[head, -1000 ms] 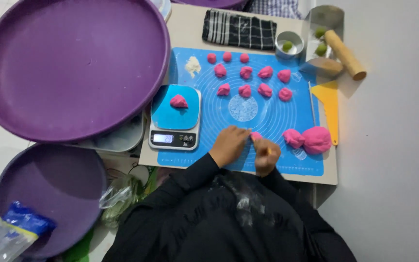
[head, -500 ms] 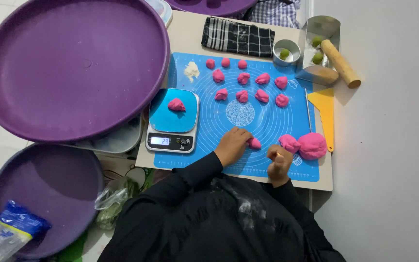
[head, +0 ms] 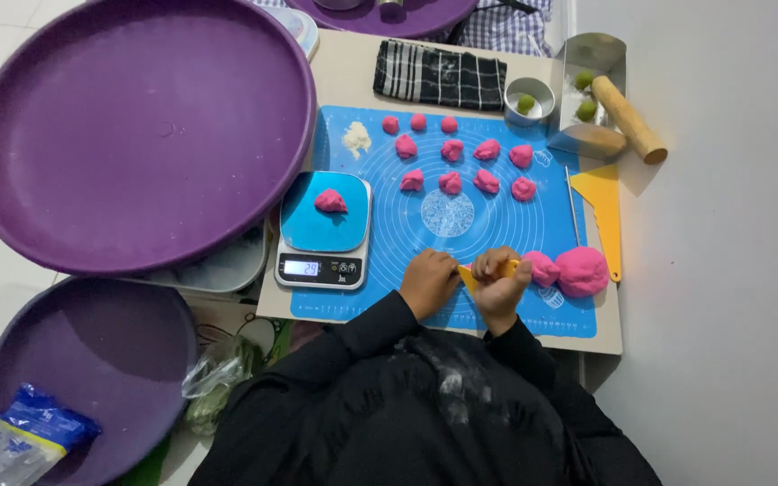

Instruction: The person is weighing small portions of pink dough on a digital scale and arranging them on a blue silicone mat.

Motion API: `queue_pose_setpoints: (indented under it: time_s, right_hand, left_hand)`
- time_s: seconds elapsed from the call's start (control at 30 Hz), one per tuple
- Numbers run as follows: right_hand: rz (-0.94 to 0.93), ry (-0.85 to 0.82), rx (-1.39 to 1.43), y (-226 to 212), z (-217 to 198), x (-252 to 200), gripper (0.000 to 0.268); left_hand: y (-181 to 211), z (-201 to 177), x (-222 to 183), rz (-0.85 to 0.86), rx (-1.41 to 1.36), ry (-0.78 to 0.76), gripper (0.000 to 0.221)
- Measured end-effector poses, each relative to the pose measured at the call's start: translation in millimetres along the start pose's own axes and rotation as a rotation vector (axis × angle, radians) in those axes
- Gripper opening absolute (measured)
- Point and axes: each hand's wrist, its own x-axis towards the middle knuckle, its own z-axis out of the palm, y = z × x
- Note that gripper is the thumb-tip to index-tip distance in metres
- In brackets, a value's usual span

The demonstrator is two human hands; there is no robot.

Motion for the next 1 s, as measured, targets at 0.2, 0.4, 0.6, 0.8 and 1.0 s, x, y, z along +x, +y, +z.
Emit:
queue_pose_setpoints:
  time_s: [0.2, 0.4, 0.6, 0.8, 1.0]
  right_hand:
    - [-0.027, 0.011, -0.091, 14.8, -12.1, -1.9, 0.071]
    - [0.003, 0.003, -0.109, 19.1, -8.3, -2.1, 0.070]
    - [0.049, -0.120, -0.212, 29.0, -10.2, -4.4, 0.071]
    - [0.076, -0.121, -0.294, 23.3, -2.4, -3.8, 0.073]
    - [0.030, -0.111, -0.272, 22.7, -0.3, -1.4, 0.071]
  left_hand:
    - [7.7, -25.2, 2.7, -0.062, -0.011, 0.001, 0.016]
    - [5.4, -22.5, 1.3, -0.068, -0.025, -0.009, 0.020]
    - [8.0, -25.1, 0.1, -0.030, 0.026, -0.011, 0.018]
    - [5.9, -23.4, -2.4, 0.007, 0.100, 0.043, 0.015]
    - [-3.4, -53.3, 1.2, -0.097, 0.008, 0.165, 0.009]
